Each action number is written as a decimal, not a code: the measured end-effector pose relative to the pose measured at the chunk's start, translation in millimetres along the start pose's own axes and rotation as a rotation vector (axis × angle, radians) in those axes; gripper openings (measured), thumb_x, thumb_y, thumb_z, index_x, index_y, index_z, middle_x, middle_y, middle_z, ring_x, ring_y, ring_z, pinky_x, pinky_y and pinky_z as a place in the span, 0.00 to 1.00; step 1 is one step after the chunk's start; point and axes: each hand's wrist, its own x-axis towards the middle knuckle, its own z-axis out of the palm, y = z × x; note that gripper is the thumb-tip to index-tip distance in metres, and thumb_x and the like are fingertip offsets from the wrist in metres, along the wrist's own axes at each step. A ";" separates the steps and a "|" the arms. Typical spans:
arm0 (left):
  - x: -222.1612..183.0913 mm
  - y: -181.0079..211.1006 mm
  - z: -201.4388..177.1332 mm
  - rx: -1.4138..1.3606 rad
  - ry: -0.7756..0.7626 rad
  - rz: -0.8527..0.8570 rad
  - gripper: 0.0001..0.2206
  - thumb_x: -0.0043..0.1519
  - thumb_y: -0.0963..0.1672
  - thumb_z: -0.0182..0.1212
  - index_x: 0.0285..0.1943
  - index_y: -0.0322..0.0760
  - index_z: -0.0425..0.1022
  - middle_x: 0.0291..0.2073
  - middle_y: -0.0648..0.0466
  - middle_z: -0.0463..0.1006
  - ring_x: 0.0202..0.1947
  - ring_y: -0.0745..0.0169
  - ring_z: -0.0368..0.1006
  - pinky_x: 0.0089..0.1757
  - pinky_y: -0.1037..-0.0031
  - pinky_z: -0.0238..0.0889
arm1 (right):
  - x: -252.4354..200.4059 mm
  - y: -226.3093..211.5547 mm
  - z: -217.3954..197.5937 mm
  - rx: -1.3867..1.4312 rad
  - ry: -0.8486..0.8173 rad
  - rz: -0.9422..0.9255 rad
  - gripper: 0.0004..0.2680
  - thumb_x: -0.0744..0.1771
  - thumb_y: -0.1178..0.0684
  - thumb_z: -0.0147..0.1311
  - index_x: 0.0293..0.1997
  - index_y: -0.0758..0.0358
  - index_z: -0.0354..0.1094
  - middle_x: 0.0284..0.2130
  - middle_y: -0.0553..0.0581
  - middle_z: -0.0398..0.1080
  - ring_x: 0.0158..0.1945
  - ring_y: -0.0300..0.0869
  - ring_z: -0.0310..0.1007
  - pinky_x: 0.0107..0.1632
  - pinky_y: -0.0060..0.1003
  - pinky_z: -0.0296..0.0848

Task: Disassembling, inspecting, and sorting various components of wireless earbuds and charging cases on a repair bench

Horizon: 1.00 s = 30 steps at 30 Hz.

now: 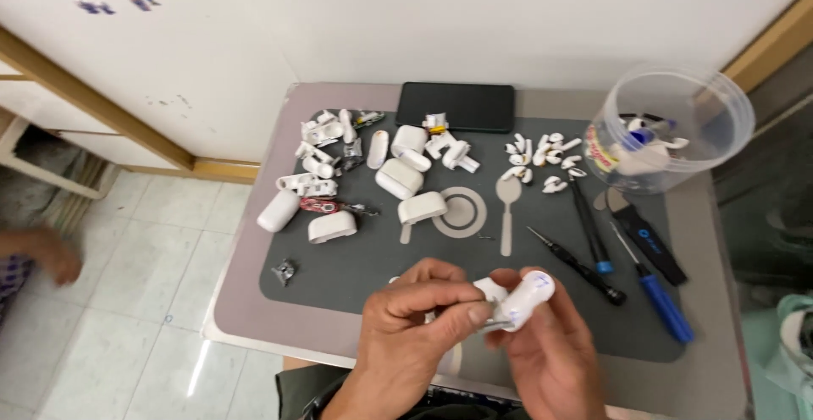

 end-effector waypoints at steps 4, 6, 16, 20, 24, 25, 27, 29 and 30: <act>-0.3 5.8 8.1 -0.049 0.016 -0.047 0.01 0.55 0.37 0.72 0.34 0.29 0.86 0.25 0.49 0.79 0.26 0.60 0.74 0.32 0.73 0.70 | -0.4 5.3 4.1 0.000 -0.055 -0.059 0.14 0.71 0.54 0.49 0.64 0.68 0.64 0.48 0.65 0.71 0.40 0.48 0.70 0.35 0.40 0.74; -0.2 9.5 10.0 -0.083 -0.009 -0.015 0.01 0.57 0.37 0.70 0.33 0.27 0.84 0.23 0.47 0.78 0.21 0.56 0.75 0.31 0.70 0.73 | -0.1 9.6 0.7 0.012 -0.078 -0.053 0.15 0.71 0.54 0.49 0.65 0.68 0.64 0.46 0.64 0.70 0.38 0.48 0.68 0.35 0.40 0.72; 4.4 1.0 3.8 0.067 -0.031 0.006 0.02 0.57 0.37 0.69 0.32 0.33 0.84 0.28 0.48 0.84 0.34 0.62 0.80 0.37 0.75 0.73 | 1.1 16.7 -8.4 0.048 -0.003 0.003 0.16 0.69 0.53 0.53 0.65 0.67 0.67 0.47 0.67 0.75 0.39 0.47 0.69 0.32 0.40 0.65; 11.9 5.9 -11.7 0.115 0.016 -0.167 0.04 0.55 0.36 0.69 0.28 0.32 0.83 0.21 0.52 0.83 0.19 0.66 0.78 0.27 0.79 0.72 | 4.7 5.8 -7.5 -0.015 0.036 0.030 0.17 0.70 0.51 0.51 0.64 0.73 0.67 0.45 0.67 0.76 0.30 0.51 0.67 0.30 0.43 0.65; 26.2 16.3 -25.0 0.212 -0.170 -0.063 0.03 0.60 0.39 0.65 0.38 0.33 0.84 0.26 0.56 0.81 0.26 0.71 0.76 0.29 0.81 0.72 | 6.9 -0.2 -5.5 -0.025 -0.003 0.086 0.18 0.70 0.51 0.51 0.65 0.75 0.66 0.39 0.69 0.72 0.30 0.50 0.66 0.28 0.43 0.63; 30.5 18.2 -28.7 0.260 -0.308 0.073 0.06 0.64 0.40 0.62 0.47 0.34 0.81 0.32 0.54 0.78 0.27 0.68 0.76 0.32 0.80 0.74 | 6.1 -0.6 -5.2 -0.049 0.024 0.138 0.18 0.69 0.51 0.51 0.65 0.74 0.66 0.37 0.70 0.72 0.29 0.51 0.66 0.27 0.43 0.63; 36.0 23.8 -33.8 0.310 -0.445 0.206 0.10 0.67 0.42 0.58 0.55 0.35 0.78 0.37 0.52 0.75 0.29 0.64 0.75 0.35 0.79 0.76 | 5.0 0.4 -4.4 -0.070 0.053 0.193 0.19 0.69 0.51 0.51 0.65 0.73 0.66 0.35 0.70 0.72 0.28 0.51 0.65 0.25 0.43 0.62; 39.9 31.2 -35.3 0.362 -0.596 0.162 0.12 0.70 0.37 0.53 0.58 0.39 0.78 0.41 0.51 0.73 0.37 0.63 0.72 0.33 0.76 0.66 | 5.3 2.0 -3.8 -0.088 0.029 0.176 0.16 0.68 0.52 0.53 0.61 0.69 0.68 0.37 0.74 0.77 0.28 0.51 0.69 0.26 0.43 0.64; 39.5 34.7 -31.0 0.363 -0.597 0.161 0.12 0.70 0.37 0.53 0.58 0.39 0.78 0.41 0.51 0.73 0.37 0.63 0.72 0.33 0.76 0.66 | 4.8 4.7 -5.0 -0.086 0.030 0.176 0.16 0.68 0.52 0.53 0.61 0.69 0.68 0.37 0.74 0.77 0.28 0.51 0.69 0.26 0.43 0.64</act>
